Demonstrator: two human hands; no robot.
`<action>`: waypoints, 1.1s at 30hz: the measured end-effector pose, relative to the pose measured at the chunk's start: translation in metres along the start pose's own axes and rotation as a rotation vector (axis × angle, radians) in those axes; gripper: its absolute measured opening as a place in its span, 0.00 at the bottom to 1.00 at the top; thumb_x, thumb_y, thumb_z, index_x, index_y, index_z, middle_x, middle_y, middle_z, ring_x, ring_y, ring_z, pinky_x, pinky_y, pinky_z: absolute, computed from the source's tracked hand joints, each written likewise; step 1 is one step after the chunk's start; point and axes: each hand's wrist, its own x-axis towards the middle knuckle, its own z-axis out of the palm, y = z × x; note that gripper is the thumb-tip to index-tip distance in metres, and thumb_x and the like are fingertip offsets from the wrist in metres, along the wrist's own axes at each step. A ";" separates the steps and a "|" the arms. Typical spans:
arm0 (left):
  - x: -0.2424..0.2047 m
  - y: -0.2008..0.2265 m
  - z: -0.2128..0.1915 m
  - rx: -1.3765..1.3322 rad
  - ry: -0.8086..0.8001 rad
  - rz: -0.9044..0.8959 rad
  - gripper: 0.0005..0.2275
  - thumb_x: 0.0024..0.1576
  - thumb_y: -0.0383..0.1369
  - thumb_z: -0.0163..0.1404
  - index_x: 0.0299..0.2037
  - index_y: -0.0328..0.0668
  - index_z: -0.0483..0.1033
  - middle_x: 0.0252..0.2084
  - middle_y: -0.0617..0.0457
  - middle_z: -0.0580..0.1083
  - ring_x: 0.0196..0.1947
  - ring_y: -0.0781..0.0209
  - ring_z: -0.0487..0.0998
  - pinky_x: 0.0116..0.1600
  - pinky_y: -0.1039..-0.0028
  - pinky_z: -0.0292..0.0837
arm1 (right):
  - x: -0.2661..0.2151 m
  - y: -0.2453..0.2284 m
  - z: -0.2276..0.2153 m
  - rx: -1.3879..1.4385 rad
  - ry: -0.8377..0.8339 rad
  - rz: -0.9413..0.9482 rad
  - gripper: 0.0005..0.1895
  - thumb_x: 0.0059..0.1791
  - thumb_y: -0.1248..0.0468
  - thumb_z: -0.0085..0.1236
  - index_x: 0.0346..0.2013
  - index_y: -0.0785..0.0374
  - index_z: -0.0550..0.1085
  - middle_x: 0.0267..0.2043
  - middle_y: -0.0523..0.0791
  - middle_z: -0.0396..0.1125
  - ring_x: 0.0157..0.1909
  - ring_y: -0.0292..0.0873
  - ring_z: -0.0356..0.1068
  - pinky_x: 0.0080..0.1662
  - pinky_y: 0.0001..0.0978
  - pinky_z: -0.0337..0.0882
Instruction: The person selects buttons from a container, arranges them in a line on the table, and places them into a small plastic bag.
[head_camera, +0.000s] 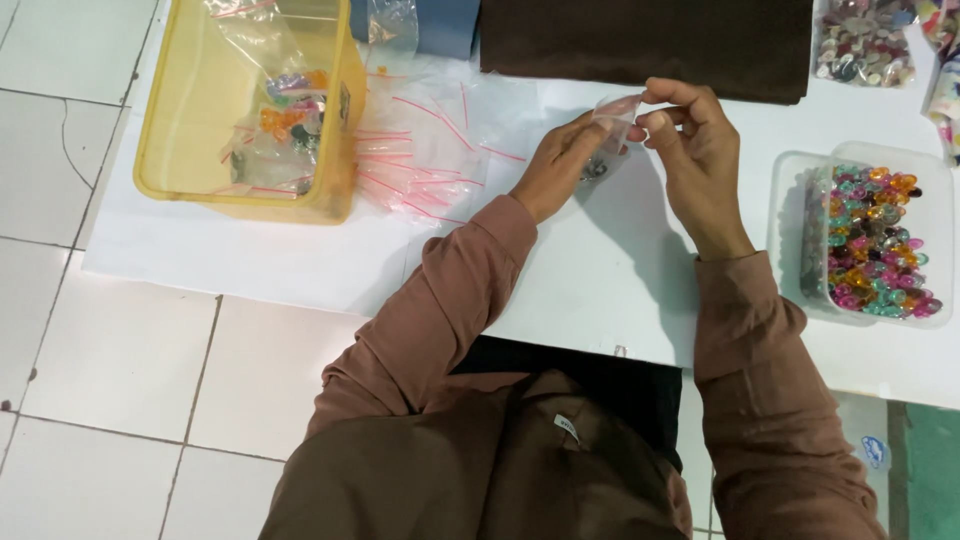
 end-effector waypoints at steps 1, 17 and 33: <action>0.000 -0.002 -0.001 0.001 0.000 -0.007 0.23 0.66 0.46 0.37 0.68 0.51 0.69 0.51 0.54 0.81 0.51 0.58 0.80 0.64 0.68 0.68 | 0.000 0.002 -0.001 0.005 0.001 0.006 0.18 0.61 0.57 0.52 0.61 0.64 0.67 0.56 0.45 0.64 0.48 0.40 0.72 0.52 0.30 0.72; 0.002 0.005 -0.002 0.049 0.285 0.168 0.09 0.59 0.39 0.57 0.42 0.46 0.82 0.39 0.58 0.81 0.40 0.71 0.77 0.46 0.82 0.73 | -0.008 0.011 0.005 -0.021 0.053 0.039 0.09 0.58 0.61 0.60 0.51 0.59 0.75 0.45 0.39 0.70 0.44 0.31 0.65 0.47 0.22 0.65; -0.004 0.018 0.006 0.224 0.277 0.247 0.06 0.58 0.38 0.57 0.33 0.50 0.81 0.34 0.62 0.79 0.38 0.71 0.77 0.44 0.79 0.69 | -0.012 0.006 0.007 -0.120 0.118 -0.048 0.04 0.58 0.64 0.62 0.39 0.58 0.77 0.39 0.40 0.69 0.41 0.35 0.65 0.46 0.26 0.66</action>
